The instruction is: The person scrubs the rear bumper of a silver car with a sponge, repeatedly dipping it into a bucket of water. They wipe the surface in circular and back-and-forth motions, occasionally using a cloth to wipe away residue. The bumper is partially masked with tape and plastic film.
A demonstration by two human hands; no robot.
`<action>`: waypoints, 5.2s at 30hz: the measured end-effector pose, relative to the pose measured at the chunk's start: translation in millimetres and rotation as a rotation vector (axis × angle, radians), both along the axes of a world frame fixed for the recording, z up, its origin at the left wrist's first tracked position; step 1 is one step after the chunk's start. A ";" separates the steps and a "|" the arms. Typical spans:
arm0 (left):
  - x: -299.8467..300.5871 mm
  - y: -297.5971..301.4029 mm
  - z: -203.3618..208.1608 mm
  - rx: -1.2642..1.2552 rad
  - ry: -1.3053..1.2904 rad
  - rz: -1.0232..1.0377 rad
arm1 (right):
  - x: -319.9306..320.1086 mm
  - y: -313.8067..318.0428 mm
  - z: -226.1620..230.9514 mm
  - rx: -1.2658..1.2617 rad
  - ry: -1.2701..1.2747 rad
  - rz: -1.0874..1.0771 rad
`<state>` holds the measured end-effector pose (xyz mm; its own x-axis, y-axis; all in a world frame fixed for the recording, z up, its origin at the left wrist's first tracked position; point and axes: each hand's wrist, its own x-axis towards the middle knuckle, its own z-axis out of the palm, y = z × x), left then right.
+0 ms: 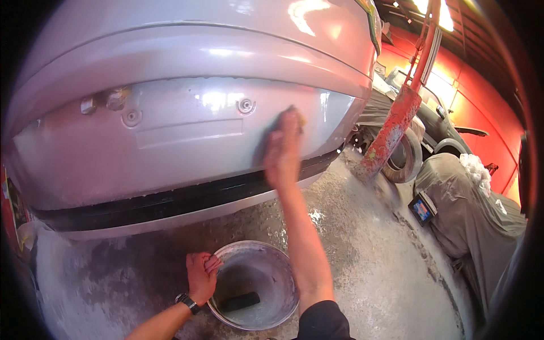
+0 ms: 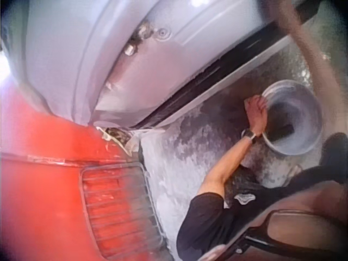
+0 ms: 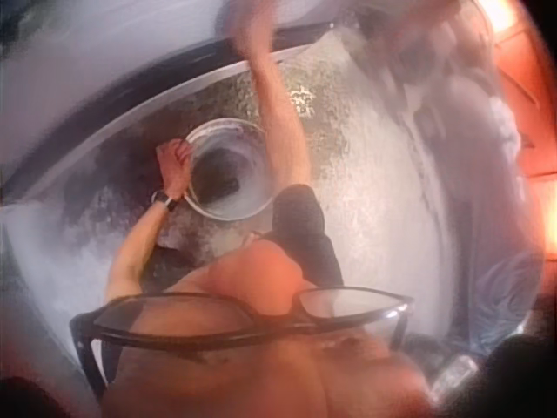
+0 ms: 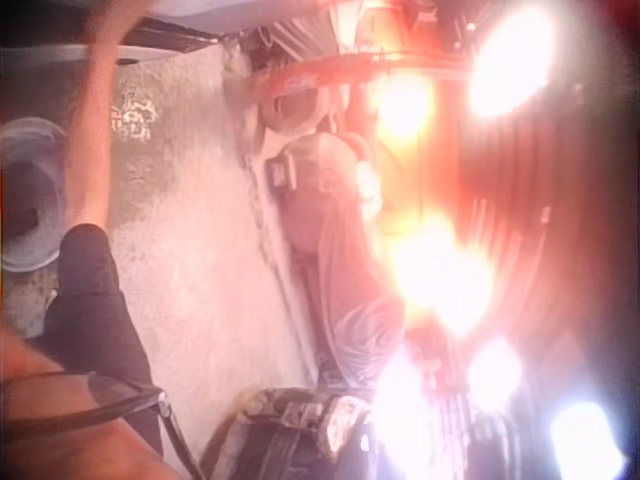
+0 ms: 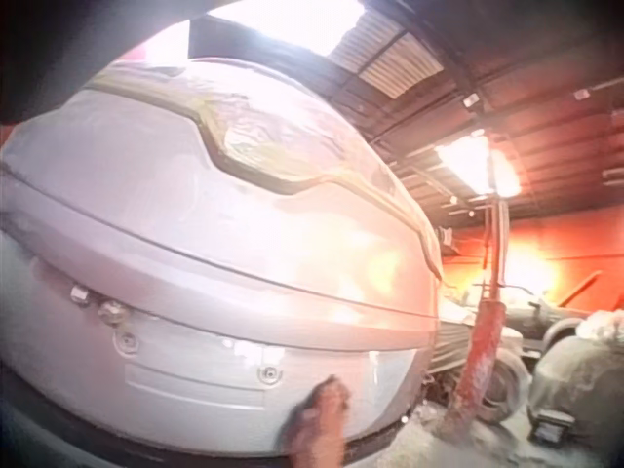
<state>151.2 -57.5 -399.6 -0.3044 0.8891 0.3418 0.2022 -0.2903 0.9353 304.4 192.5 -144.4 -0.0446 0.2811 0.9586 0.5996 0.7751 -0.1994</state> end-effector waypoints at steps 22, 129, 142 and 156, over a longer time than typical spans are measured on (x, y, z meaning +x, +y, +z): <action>-1.2 7.7 1.3 -0.019 0.012 0.014 | -10.8 35.8 39.5 -0.034 0.032 -0.106; -7.7 6.5 6.4 -0.106 -0.018 -0.036 | 47.1 10.7 -77.3 -0.174 -0.021 -0.166; -7.9 4.8 0.6 -0.124 -0.147 0.019 | 117.6 81.2 -23.9 -0.060 -0.072 -0.440; -4.8 6.8 3.6 -0.121 -0.073 0.057 | 121.1 74.6 -30.2 -0.099 -0.054 -0.356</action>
